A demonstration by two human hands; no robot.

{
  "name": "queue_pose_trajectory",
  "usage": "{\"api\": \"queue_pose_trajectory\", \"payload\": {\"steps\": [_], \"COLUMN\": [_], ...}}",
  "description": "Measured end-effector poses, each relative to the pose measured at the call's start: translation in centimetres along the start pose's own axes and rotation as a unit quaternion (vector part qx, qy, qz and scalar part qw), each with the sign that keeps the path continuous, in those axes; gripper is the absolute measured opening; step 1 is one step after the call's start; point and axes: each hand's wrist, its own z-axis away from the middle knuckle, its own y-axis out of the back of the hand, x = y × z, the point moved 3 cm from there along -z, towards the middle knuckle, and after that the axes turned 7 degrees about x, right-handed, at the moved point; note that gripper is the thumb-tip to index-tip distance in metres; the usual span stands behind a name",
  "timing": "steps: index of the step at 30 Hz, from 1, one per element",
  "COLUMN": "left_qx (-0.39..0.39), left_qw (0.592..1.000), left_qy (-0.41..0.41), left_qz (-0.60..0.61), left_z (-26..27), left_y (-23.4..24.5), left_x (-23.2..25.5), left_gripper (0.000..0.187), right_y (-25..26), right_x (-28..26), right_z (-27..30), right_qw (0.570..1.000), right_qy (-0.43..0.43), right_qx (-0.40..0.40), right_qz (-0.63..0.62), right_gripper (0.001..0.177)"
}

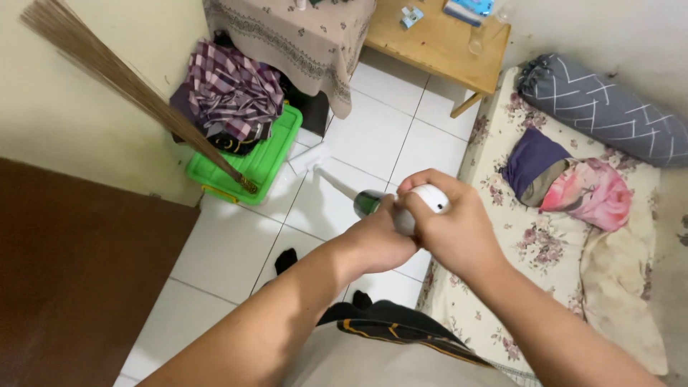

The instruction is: Assembling a handheld vacuum cleaner by connecting its main body, filter, and nozzle.

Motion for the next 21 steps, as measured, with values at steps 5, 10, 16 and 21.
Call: {"api": "queue_pose_trajectory", "payload": {"steps": [5, 10, 16, 21], "left_qx": [-0.044, -0.107, -0.158, -0.168], "left_qw": [0.988, 0.985, 0.974, 0.974], "left_qy": [0.059, 0.038, 0.005, 0.010], "left_qz": [-0.139, -0.131, -0.165, -0.149], "left_z": [2.2, 3.2, 0.1, -1.1], "left_y": [5.3, 8.3, 8.7, 8.7], "left_x": [2.1, 2.3, 0.7, -0.1], "left_gripper": [0.091, 0.051, 0.033, 0.036], "right_y": [-2.1, -3.0, -3.1, -3.9], "right_x": [-3.3, -7.0, -6.3, -3.2], "right_z": [-0.4, 0.9, 1.2, -0.4], "right_qw": [1.000, 0.995, 0.986, 0.988], "right_qy": [0.014, -0.062, -0.136, -0.056], "right_qx": [-0.008, -0.079, -0.097, -0.123], "right_qz": [0.023, 0.029, 0.007, -0.073], "right_gripper": [0.019, 0.020, 0.018, 0.012]}}
